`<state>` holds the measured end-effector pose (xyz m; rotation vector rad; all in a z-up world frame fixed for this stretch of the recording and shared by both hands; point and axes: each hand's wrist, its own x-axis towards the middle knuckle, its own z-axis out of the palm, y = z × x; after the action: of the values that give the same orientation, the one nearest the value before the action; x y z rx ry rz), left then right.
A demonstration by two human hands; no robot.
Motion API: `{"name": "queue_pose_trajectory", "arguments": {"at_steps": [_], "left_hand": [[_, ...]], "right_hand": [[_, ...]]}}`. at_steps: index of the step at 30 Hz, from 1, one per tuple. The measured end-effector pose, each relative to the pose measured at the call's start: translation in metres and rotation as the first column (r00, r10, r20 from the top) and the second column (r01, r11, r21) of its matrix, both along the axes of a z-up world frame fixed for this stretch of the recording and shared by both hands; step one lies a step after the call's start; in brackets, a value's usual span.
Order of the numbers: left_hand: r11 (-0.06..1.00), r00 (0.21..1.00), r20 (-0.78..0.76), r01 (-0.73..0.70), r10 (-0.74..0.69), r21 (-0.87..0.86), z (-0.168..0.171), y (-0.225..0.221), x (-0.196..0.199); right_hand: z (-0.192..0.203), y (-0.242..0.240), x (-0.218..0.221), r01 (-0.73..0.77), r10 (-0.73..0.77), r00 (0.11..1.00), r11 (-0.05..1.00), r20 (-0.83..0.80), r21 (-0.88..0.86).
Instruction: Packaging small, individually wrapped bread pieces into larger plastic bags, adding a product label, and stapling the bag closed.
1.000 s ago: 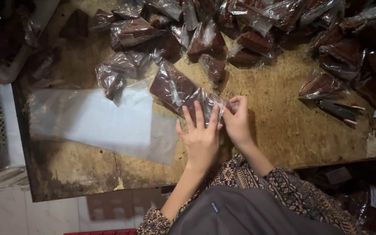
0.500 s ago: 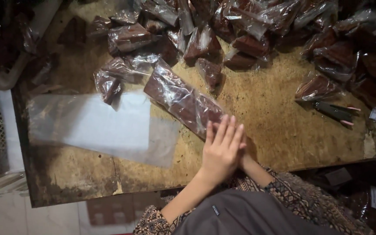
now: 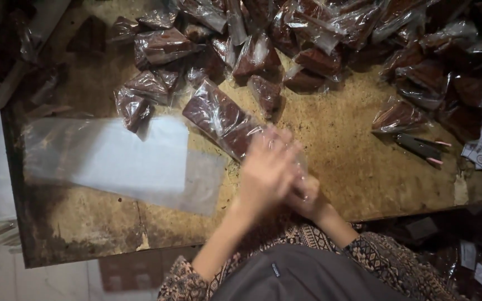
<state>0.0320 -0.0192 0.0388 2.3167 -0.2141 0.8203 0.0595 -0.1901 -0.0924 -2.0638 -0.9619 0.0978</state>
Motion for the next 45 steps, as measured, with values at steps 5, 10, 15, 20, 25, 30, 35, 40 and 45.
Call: {"name": "queue_pose_trajectory", "arguments": {"at_steps": [5, 10, 15, 20, 25, 30, 35, 40, 45], "left_hand": [[0.925, 0.884, -0.325, -0.245, 0.336, 0.289, 0.021, 0.067, 0.028], [0.858, 0.831, -0.348, -0.263, 0.434, 0.441, 0.008, 0.076, 0.038], [0.859, 0.815, -0.377, -0.260, 0.441, 0.442, 0.014, 0.083, 0.044], [0.871, 0.774, -0.453, -0.253, 0.444, 0.421, 0.018, 0.086, 0.046], [0.863, 0.755, -0.463, -0.269, 0.464, 0.427, 0.011, 0.092, 0.049], [0.878, 0.710, -0.557, -0.186, 0.431, 0.442, 0.013, 0.092, 0.048], [0.860, 0.704, -0.544, -0.194, 0.457, 0.471, 0.008, 0.091, 0.051], [0.878, 0.702, -0.568, -0.176, 0.430, 0.446, 0.007, 0.090, 0.047], [0.915, 0.644, -0.687, -0.052, 0.337, 0.401, 0.038, 0.094, 0.043]], "right_hand": [[0.027, 0.009, 0.004, -0.087, 0.110, 0.989, 0.971, 0.094, -0.221], [0.070, 0.071, 0.036, -0.052, 0.069, 0.997, 0.894, 0.021, -0.445], [0.063, 0.102, 0.067, -0.058, 0.165, 0.978, 0.803, 0.127, -0.593], [0.057, 0.114, 0.071, -0.064, 0.226, 0.956, 0.780, 0.186, -0.622], [0.182, 0.094, 0.124, -0.703, 0.669, 0.708, 0.640, -0.225, -0.311], [0.271, 0.063, 0.204, -0.287, 0.095, 0.925, 0.810, -0.369, -0.511], [0.226, 0.054, 0.241, -0.049, 0.093, 0.996, 0.554, 0.003, -0.831], [0.206, 0.040, 0.251, -0.063, 0.208, 0.976, 0.542, 0.060, -0.838], [0.228, 0.043, 0.245, -0.197, 0.025, 0.972, 0.626, -0.233, -0.755]]}}
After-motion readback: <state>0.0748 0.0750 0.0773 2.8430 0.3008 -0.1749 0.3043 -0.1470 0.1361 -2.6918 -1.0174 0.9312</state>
